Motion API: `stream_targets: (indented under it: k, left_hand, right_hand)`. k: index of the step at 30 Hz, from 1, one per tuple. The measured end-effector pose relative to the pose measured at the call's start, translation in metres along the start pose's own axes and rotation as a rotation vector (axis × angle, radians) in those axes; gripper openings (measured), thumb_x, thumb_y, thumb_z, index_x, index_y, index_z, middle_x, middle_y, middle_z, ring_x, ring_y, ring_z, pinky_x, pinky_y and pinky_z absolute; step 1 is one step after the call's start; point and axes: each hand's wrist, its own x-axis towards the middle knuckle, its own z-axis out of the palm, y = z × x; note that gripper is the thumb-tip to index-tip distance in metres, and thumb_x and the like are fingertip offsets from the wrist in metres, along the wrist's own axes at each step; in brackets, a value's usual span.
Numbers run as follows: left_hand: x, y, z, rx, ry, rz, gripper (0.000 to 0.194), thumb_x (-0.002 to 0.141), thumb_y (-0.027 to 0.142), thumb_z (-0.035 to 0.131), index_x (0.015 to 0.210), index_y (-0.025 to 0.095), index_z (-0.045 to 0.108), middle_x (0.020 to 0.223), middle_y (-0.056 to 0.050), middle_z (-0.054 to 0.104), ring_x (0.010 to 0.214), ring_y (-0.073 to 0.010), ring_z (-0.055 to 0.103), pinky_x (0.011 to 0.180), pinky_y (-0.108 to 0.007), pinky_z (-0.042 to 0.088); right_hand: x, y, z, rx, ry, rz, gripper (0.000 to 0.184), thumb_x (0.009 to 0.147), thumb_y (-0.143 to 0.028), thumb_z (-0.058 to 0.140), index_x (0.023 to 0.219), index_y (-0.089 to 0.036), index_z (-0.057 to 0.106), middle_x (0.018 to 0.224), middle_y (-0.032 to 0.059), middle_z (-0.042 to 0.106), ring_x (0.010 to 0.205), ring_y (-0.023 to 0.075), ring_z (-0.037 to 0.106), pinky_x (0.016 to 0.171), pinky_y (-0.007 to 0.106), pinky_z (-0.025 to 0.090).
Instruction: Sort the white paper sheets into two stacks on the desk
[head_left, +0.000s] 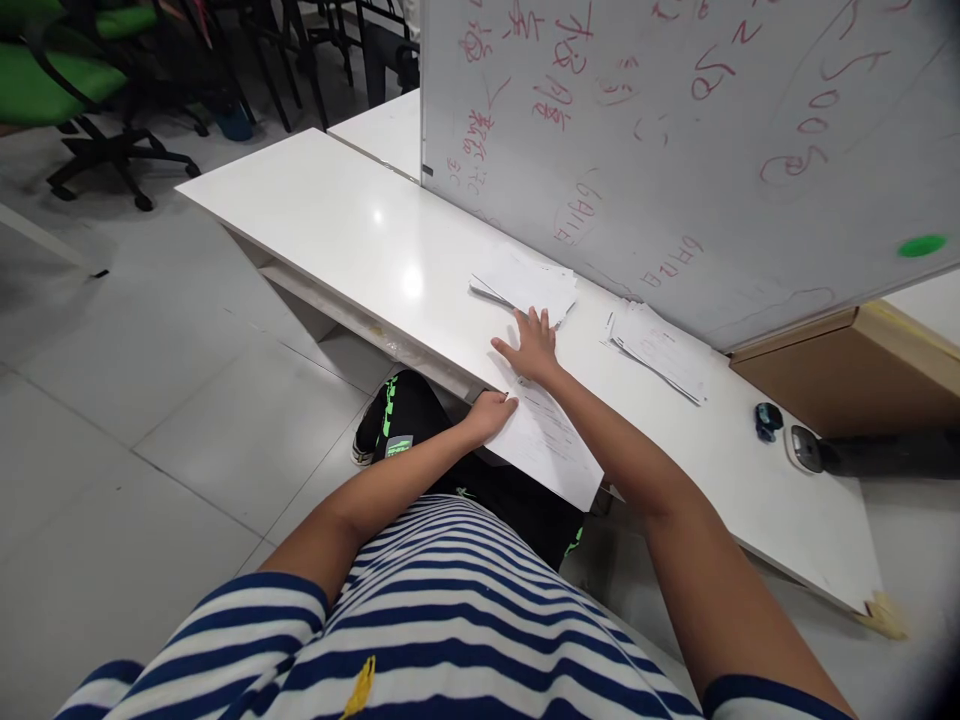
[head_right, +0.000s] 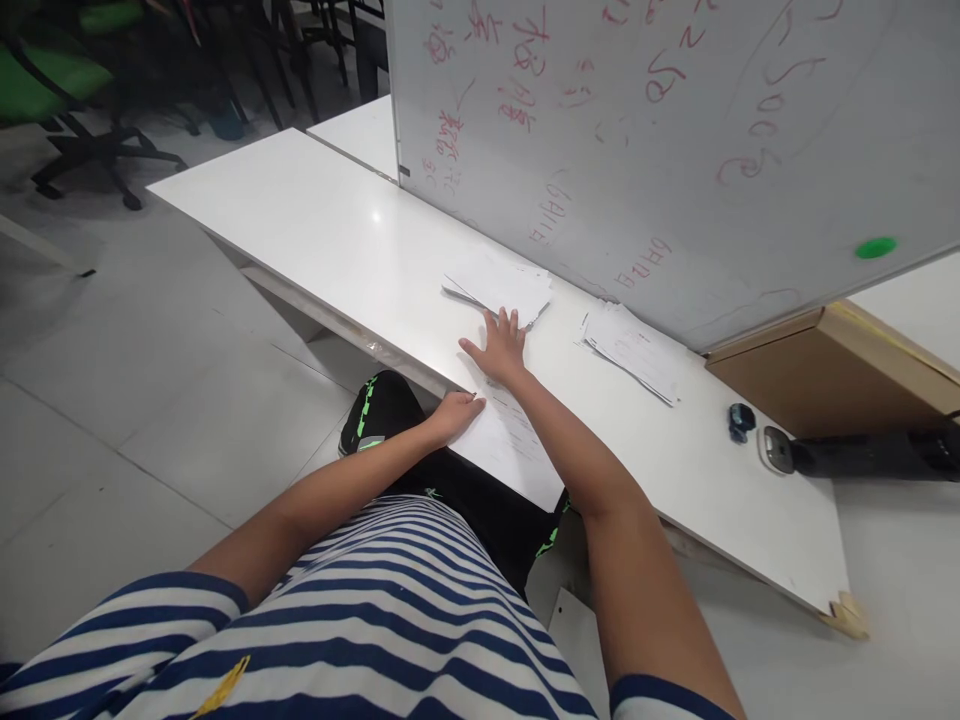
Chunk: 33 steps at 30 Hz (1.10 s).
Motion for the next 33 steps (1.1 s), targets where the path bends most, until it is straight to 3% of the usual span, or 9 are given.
stream_targets:
  k: [9, 14, 16, 19, 23, 25, 28, 30, 33]
  left_hand:
    - [-0.024, -0.003, -0.011, 0.077, -0.033, 0.033, 0.034, 0.079, 0.044, 0.062, 0.062, 0.014, 0.061, 0.055, 0.000, 0.055, 0.057, -0.0151, 0.053, 0.057, -0.027, 0.041]
    - [-0.032, -0.013, -0.017, 0.233, -0.070, 0.137, 0.035, 0.083, 0.043, 0.053, 0.062, 0.016, 0.056, 0.057, 0.002, 0.050, 0.058, -0.0134, 0.047, 0.057, -0.025, 0.037]
    - [-0.034, -0.013, -0.018, 0.320, -0.081, 0.188, 0.035, 0.085, 0.042, 0.050, 0.061, 0.017, 0.053, 0.057, 0.003, 0.047, 0.058, -0.0129, 0.044, 0.057, -0.025, 0.034]
    - [-0.037, -0.010, -0.017, 0.445, -0.094, 0.266, 0.036, 0.088, 0.043, 0.046, 0.062, 0.018, 0.051, 0.059, 0.003, 0.047, 0.060, -0.0135, 0.044, 0.059, -0.025, 0.033]
    - [-0.042, 0.003, -0.007, 0.568, -0.161, 0.325, 0.037, 0.090, 0.043, 0.044, 0.062, 0.019, 0.051, 0.061, 0.001, 0.050, 0.061, -0.0151, 0.046, 0.059, -0.025, 0.032]
    - [-0.045, 0.015, 0.002, 0.609, -0.248, 0.365, 0.037, 0.090, 0.043, 0.045, 0.063, 0.019, 0.052, 0.061, 0.001, 0.051, 0.061, -0.0154, 0.047, 0.058, -0.025, 0.031]
    - [-0.054, 0.039, 0.019, 0.593, -0.433, 0.398, 0.038, 0.090, 0.046, 0.045, 0.064, 0.019, 0.053, 0.062, 0.001, 0.051, 0.061, -0.0145, 0.045, 0.058, -0.025, 0.032]
    - [-0.060, 0.058, 0.028, 0.499, -0.570, 0.347, 0.038, 0.090, 0.049, 0.045, 0.069, 0.018, 0.055, 0.064, 0.002, 0.051, 0.062, -0.0136, 0.045, 0.058, -0.024, 0.033]
    - [-0.062, 0.082, 0.031, 0.358, -0.641, 0.273, 0.038, 0.090, 0.052, 0.047, 0.078, 0.018, 0.057, 0.070, 0.001, 0.053, 0.065, -0.0126, 0.047, 0.060, -0.023, 0.036]
  right_hand:
    - [0.000, -0.003, -0.003, 0.100, 0.020, 0.014, 0.084, 0.086, -0.070, 0.039, 0.152, -0.019, 0.025, 0.161, 0.0131, 0.008, 0.148, 0.0337, -0.007, 0.114, 0.060, 0.006]
    - [-0.011, 0.002, -0.014, 0.355, 0.276, 0.035, 0.063, 0.096, -0.057, 0.023, 0.143, -0.019, 0.043, 0.157, 0.0097, 0.028, 0.148, 0.0256, 0.008, 0.116, 0.052, 0.018]
    - [-0.034, 0.008, -0.022, 0.429, 0.432, 0.063, 0.062, 0.097, -0.054, 0.018, 0.141, -0.019, 0.045, 0.153, 0.0098, 0.035, 0.147, 0.0236, 0.016, 0.115, 0.050, 0.023]
    - [-0.094, 0.024, -0.022, 0.457, 0.654, 0.166, 0.060, 0.097, -0.053, 0.020, 0.135, -0.019, 0.051, 0.146, 0.0108, 0.045, 0.142, 0.0239, 0.030, 0.113, 0.049, 0.029]
    - [-0.190, 0.051, 0.025, 0.639, 0.884, 0.516, 0.047, 0.093, -0.054, 0.032, 0.115, -0.025, 0.063, 0.119, 0.0113, 0.063, 0.119, 0.0258, 0.056, 0.104, 0.045, 0.042]
    - [-0.229, 0.061, 0.061, 0.808, 0.882, 0.696, 0.041, 0.089, -0.056, 0.042, 0.108, -0.028, 0.064, 0.111, 0.0099, 0.067, 0.108, 0.0264, 0.063, 0.099, 0.044, 0.046]
    - [-0.267, 0.064, 0.099, 1.110, 0.752, 0.873, 0.045, 0.083, -0.061, 0.050, 0.116, -0.031, 0.060, 0.120, 0.0080, 0.066, 0.110, 0.0258, 0.064, 0.094, 0.044, 0.051]
    - [-0.281, 0.060, 0.101, 1.384, 0.587, 0.810, 0.054, 0.082, -0.064, 0.053, 0.126, -0.034, 0.054, 0.131, 0.0058, 0.061, 0.116, 0.0249, 0.062, 0.092, 0.044, 0.052]
    - [-0.288, 0.053, 0.077, 1.706, 0.355, 0.587, 0.055, 0.079, -0.063, 0.060, 0.126, -0.034, 0.056, 0.133, 0.0050, 0.060, 0.119, 0.0257, 0.060, 0.095, 0.046, 0.051]
